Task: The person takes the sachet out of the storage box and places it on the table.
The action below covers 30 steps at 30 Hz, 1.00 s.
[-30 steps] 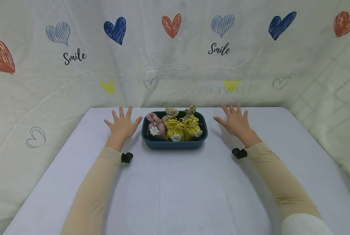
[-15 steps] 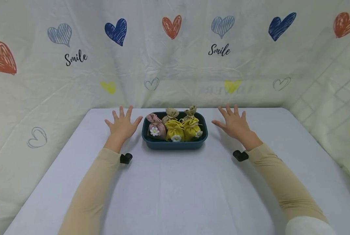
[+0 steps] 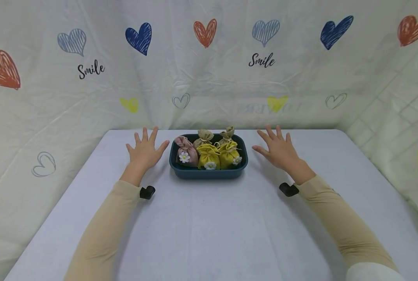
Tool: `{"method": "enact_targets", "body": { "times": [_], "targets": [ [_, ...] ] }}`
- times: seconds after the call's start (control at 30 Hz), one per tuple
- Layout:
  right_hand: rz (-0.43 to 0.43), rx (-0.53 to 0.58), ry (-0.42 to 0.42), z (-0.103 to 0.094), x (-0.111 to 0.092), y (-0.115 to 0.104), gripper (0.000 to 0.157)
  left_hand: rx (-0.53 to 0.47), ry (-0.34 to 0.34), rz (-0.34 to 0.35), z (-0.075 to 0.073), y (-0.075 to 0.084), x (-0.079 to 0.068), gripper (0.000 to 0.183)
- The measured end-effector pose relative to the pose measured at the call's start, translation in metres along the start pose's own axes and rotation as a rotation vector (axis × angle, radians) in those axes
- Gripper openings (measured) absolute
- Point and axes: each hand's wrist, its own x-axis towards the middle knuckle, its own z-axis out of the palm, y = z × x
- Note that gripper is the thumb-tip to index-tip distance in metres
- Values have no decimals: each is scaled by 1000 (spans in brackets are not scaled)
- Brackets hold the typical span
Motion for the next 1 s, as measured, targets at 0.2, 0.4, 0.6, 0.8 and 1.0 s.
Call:
{"method": "enact_targets", "body": {
  "times": [0.2, 0.4, 0.6, 0.8, 1.0],
  "targets": [
    [-24, 11, 16, 2, -4, 0, 77, -14, 1, 26, 0, 5, -4, 85],
    [-62, 30, 19, 4, -8, -2, 77, -17, 2, 46, 1, 12, -8, 83],
    [-96, 35, 28, 2, -11, -7, 75, -25, -9, 59, 1, 16, -13, 85],
    [-133, 49, 49, 1, -14, -10, 74, -25, -8, 77, -2, 20, -18, 83],
    [-169, 71, 68, 0, -18, -12, 70, -36, -11, 103, -3, 22, -24, 84]
  ]
}}
